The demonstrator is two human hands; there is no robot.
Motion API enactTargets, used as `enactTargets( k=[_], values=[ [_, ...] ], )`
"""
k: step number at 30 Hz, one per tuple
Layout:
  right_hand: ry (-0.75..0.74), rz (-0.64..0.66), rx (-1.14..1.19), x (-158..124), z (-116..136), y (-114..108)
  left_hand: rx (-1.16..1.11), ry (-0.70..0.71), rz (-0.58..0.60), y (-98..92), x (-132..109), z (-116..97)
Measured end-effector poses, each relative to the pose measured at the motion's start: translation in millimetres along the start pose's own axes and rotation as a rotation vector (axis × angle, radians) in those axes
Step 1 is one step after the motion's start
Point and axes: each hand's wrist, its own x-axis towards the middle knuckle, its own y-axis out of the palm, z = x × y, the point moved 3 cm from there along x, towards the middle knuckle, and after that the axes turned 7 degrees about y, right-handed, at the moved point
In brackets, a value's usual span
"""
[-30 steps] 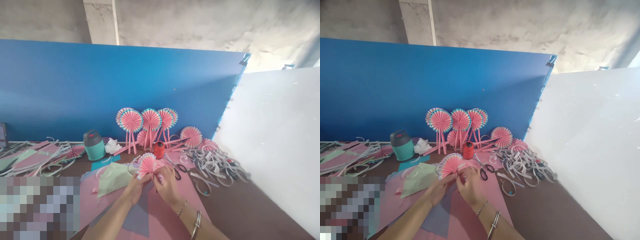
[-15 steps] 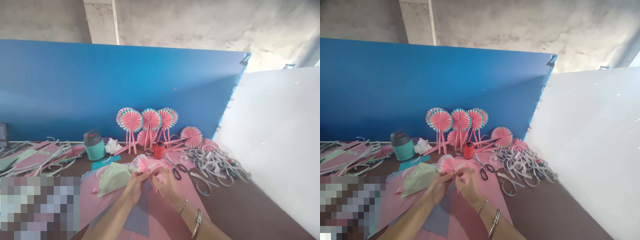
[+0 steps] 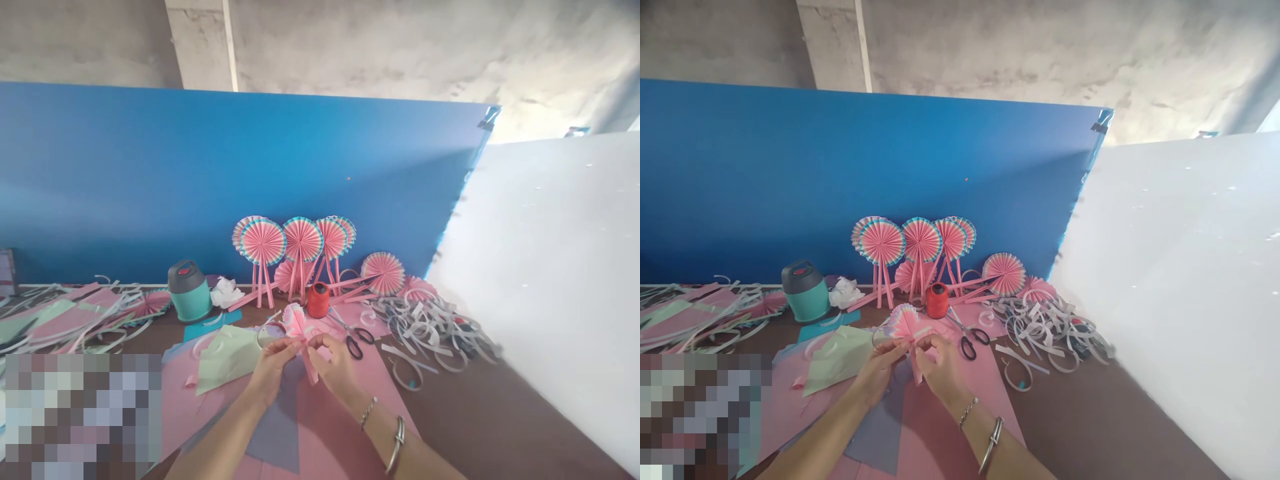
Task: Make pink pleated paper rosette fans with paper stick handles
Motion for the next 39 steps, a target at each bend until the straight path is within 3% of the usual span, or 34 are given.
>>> enactTargets(
  k=[6,13,24,29,33,39],
  values=[
    [-0.011,0.047,-0.029,-1,6,1,-0.085,0.016,-0.052,-2.2,1,4],
    [-0.003,-0.011,-0.069,-5,-6,2,-0.019,-0.019,0.123,10.1,-7,-2],
    [-0.056,0.043,-0.189,-7,2,5,0.000,0.005,-0.030,2.8,-5,-10],
    [0.040,0.042,-0.048,-5,-5,4,0.070,-0.032,0.133,4.7,-5,-14],
    [0.046,0.029,0.010,-3,-6,3,0.175,-0.021,0.103,-1.8,-1,-12],
    [0.047,0.045,-0.026,-3,-3,3,0.096,0.061,0.059,-5.0,3,-3]
  ],
)
